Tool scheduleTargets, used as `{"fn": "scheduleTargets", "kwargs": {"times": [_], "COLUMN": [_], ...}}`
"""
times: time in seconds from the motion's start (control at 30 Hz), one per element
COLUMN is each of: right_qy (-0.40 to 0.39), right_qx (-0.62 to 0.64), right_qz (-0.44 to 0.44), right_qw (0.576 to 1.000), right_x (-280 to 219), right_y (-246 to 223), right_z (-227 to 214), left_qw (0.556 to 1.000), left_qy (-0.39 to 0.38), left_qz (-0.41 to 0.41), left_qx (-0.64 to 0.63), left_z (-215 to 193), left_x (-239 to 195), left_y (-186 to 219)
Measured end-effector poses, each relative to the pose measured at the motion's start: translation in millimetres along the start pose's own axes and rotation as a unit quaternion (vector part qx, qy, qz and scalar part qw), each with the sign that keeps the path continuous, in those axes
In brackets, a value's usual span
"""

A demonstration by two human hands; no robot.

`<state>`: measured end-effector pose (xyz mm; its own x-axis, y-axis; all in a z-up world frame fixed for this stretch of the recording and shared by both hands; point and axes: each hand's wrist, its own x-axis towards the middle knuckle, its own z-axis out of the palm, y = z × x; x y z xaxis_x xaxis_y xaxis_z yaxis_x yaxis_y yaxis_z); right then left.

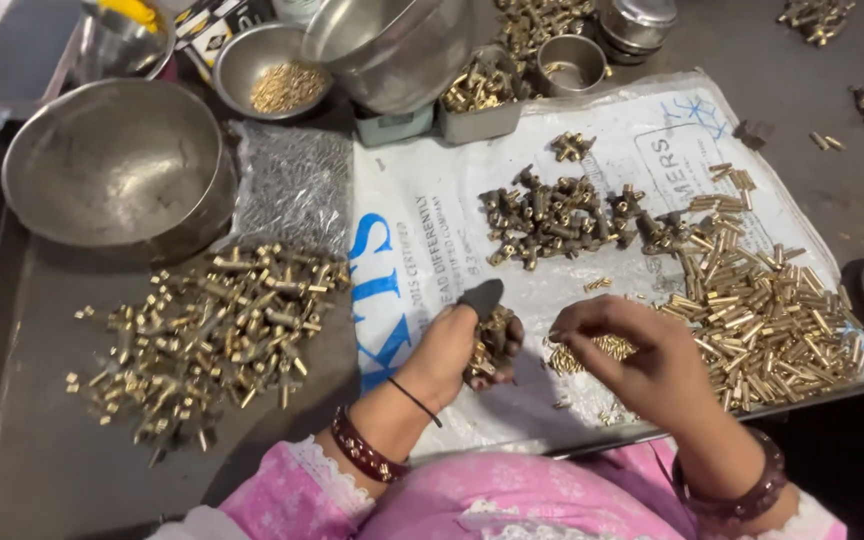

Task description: Assembling small metal pins into brass valve bodies at a workbench.

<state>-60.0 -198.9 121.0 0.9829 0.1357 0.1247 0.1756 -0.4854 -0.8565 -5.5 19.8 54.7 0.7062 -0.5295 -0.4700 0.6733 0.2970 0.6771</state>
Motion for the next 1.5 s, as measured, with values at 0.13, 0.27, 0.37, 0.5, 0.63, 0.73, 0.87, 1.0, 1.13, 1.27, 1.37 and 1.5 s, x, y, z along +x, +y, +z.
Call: {"fn": "scheduleTargets", "kwargs": {"times": [0.13,0.27,0.37,0.5,0.63,0.73,0.87,1.0,1.13,1.27,1.37,1.5], "right_qy": [0.033,0.056,0.036,-0.013,-0.069,-0.06,0.134,0.121,0.157,0.118,0.072,-0.033], "right_qx": [-0.092,-0.148,-0.16,-0.116,-0.08,-0.068,-0.417,-0.433,-0.425,-0.179,-0.092,-0.244], "right_qz": [-0.151,-0.116,-0.106,-0.061,-0.011,-0.002,0.036,0.078,0.033,-0.084,-0.093,0.054], "right_qw": [0.984,0.981,0.981,0.991,0.994,0.996,0.898,0.89,0.891,0.973,0.989,0.968], "right_x": [8.3,16.6,26.4,35.5,50.5,78.9,94.2,90.5,75.4,42.3,30.8,10.9], "right_y": [-12.0,-0.9,8.9,30.6,55.9,90.4,145.3,169.9,131.2,56.7,59.9,82.4], "right_z": [21.5,27.7,25.8,26.8,12.8,-25.2,-78.7,-82.6,-83.3,-64.8,-51.9,-26.1], "left_qw": [0.998,0.998,0.998,0.995,0.995,0.993,0.985,0.984,0.988,0.983,0.983,0.978], "left_qy": [-0.05,-0.051,-0.054,-0.095,-0.089,-0.031,-0.106,-0.063,-0.081,-0.001,0.0,-0.008], "left_qz": [-0.005,-0.02,-0.028,-0.021,-0.022,-0.096,0.016,-0.007,0.065,0.01,0.029,0.045], "left_qx": [-0.026,-0.028,-0.004,-0.027,0.051,0.067,0.134,0.167,0.117,0.184,0.182,0.201], "left_z": [10.5,2.1,-3.6,-16.8,-18.9,-13.8,-12.1,1.6,8.9,31.9,33.3,18.1], "left_x": [11.9,30.0,41.1,44.1,47.6,52.3,64.9,57.9,49.1,28.2,28.2,42.6], "left_y": [-4.0,-17.0,-19.8,-25.9,-24.7,-16.9,-35.5,-36.7,-45.0,-23.3,-24.5,-37.2]}}
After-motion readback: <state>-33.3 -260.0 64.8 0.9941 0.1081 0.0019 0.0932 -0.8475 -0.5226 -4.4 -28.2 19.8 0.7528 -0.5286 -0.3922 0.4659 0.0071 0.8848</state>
